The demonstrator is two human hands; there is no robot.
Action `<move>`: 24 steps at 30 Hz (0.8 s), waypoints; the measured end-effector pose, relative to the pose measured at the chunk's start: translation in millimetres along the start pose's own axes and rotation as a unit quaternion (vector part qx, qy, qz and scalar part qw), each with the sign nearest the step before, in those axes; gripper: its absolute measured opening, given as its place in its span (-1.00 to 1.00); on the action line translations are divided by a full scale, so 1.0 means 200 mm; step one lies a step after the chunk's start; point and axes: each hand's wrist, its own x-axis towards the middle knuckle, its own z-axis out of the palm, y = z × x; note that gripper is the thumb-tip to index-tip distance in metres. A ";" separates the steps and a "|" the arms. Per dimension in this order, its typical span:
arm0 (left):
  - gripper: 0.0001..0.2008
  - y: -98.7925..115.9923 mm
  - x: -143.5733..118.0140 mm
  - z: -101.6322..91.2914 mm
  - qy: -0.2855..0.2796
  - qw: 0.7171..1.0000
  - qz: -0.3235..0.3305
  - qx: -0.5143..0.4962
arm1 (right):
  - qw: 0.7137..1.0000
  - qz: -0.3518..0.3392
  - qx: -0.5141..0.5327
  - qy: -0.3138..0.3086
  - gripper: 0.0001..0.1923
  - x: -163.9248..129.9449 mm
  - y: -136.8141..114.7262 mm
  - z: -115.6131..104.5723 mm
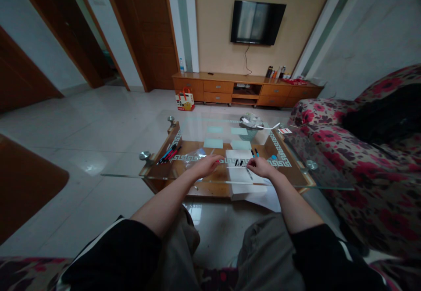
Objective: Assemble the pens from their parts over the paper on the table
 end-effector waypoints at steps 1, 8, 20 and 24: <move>-0.65 0.00 0.00 0.00 0.000 1.000 -0.002 0.001 | 1.000 -0.002 0.000 -0.004 -0.86 0.00 0.00 0.00; -0.66 0.01 0.00 -0.01 -0.005 1.000 0.008 0.010 | 1.000 0.003 -0.023 -0.021 -0.87 0.00 0.01 0.01; -0.68 0.00 0.00 0.01 0.000 1.000 0.002 0.015 | 0.999 0.027 -0.042 0.002 -0.91 0.00 -0.01 0.03; -0.68 0.00 0.00 0.00 -0.006 1.000 0.005 0.009 | 0.998 0.031 -0.046 0.008 -0.90 0.01 -0.02 0.03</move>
